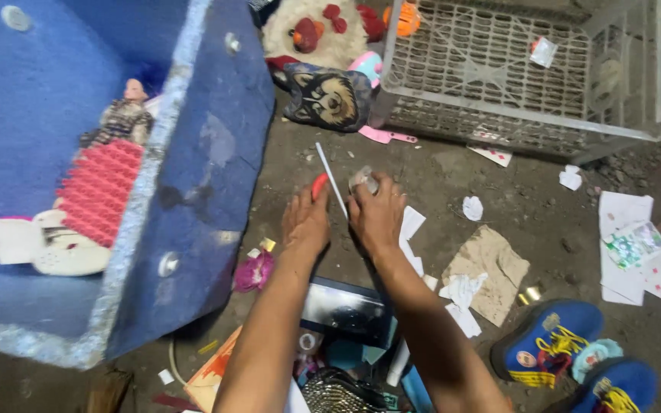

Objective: Gathering various scattered toys and placing them into a blue container.

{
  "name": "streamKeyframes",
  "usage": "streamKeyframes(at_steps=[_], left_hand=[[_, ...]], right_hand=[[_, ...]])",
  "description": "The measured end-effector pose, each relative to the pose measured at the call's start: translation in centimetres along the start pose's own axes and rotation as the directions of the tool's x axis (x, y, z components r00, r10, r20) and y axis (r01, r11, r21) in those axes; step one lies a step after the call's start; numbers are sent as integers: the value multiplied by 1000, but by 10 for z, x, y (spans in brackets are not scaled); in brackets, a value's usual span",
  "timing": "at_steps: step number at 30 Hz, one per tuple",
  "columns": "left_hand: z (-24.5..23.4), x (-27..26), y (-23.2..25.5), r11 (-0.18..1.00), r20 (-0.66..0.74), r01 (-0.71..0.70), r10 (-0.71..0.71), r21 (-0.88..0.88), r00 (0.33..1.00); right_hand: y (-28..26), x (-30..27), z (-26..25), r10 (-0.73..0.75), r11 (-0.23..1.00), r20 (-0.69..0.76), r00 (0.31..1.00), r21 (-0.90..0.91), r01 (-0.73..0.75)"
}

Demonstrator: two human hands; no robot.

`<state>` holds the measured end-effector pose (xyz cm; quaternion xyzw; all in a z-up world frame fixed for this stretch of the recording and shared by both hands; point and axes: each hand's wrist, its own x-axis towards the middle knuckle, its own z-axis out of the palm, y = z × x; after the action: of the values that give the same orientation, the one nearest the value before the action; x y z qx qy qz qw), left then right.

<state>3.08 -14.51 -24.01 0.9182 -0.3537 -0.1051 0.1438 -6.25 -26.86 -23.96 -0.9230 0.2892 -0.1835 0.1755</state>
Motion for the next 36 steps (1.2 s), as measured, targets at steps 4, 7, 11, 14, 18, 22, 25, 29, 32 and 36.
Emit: streamKeyframes(at_steps=[4,7,11,14,18,22,25,29,32,36], left_hand=[[28,24,2,1000,-61,-5,6,14,998],[43,29,6,995,-170,26,-9,97,985],[59,36,-6,974,-174,209,-192,89,966],[68,28,-21,953,-182,251,-220,172,959],[55,12,-28,970,-215,229,-208,81,954],[-9,-8,2,989,-408,12,-74,-151,910],[-90,-37,19,943,-492,-144,-23,-299,870],[-204,-78,18,911,-747,-336,47,-241,663],[-273,-104,-14,868,-645,-156,-219,-471,732],[-312,-135,-87,938,-786,-109,-207,-328,582]], right_hand=[[18,-27,-12,-11,973,-126,992,226,39],[24,-38,-32,94,925,-54,994,375,-67],[26,-38,-45,187,925,-31,982,342,-166],[19,-37,-51,204,909,-32,978,377,-177],[9,-35,-44,163,925,-181,970,370,-86],[-19,-19,-43,244,767,-218,945,640,-50],[-56,-2,-54,236,589,-246,940,806,62],[-109,14,-82,241,295,-258,936,938,182],[-158,12,-110,223,249,-215,951,956,157],[-220,10,-113,122,128,-291,949,953,276]])
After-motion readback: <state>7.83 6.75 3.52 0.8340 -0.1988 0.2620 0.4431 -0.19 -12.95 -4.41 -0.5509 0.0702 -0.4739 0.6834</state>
